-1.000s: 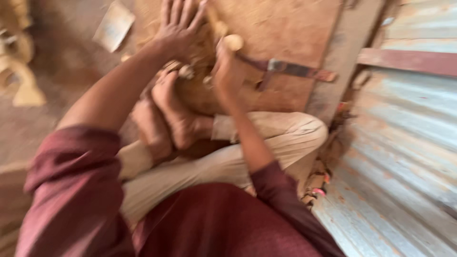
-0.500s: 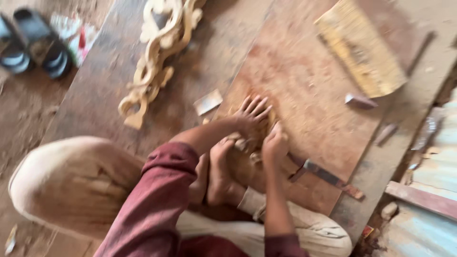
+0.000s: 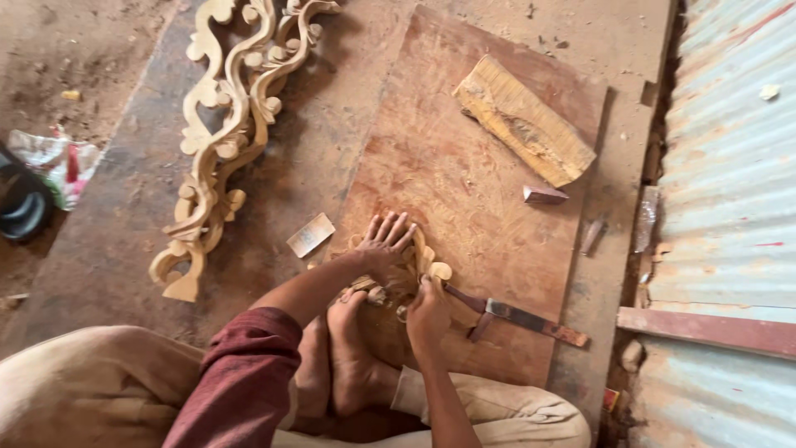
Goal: The person is carving a decorative wooden piece using a chisel and a mallet. They are sitting on the floor, holding the wood steady with their feet while striking the chisel to shape the wood.
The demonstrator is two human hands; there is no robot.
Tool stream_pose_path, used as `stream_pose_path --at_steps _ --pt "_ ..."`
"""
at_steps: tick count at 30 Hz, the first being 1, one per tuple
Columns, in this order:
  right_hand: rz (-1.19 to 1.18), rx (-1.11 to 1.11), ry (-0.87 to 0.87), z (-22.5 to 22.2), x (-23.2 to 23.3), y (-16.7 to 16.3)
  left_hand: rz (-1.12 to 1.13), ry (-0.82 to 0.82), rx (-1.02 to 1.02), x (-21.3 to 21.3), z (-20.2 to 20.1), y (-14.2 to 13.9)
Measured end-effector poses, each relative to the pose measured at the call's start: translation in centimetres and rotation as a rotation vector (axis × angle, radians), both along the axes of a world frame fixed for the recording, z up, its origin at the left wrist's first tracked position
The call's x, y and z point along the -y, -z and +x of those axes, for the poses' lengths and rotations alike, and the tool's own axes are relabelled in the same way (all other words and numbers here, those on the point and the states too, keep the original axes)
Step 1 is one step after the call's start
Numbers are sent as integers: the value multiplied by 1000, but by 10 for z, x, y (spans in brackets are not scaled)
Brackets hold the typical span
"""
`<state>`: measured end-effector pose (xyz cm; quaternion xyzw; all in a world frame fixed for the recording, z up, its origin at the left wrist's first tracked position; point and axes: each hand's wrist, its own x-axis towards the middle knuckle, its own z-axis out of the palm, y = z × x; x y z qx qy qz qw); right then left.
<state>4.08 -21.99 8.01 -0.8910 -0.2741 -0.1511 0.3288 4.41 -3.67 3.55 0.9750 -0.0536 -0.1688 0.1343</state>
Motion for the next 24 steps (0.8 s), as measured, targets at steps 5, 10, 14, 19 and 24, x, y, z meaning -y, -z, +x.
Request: stream_pose_path --at_steps 5,10,14,19,24 --pt "-276 -499 209 3 2 11 -165 -69 156 3 2 8" --pt "-49 -62 36 2 1 16 3 -2 -34 4 3 6" --pt "-242 -360 170 0 1 17 80 15 -105 5 1 8" --pt "12 -7 11 0 6 19 62 -17 157 6 2 11" --pt "-184 -273 138 3 9 19 -48 -79 -74 9 5 -4"
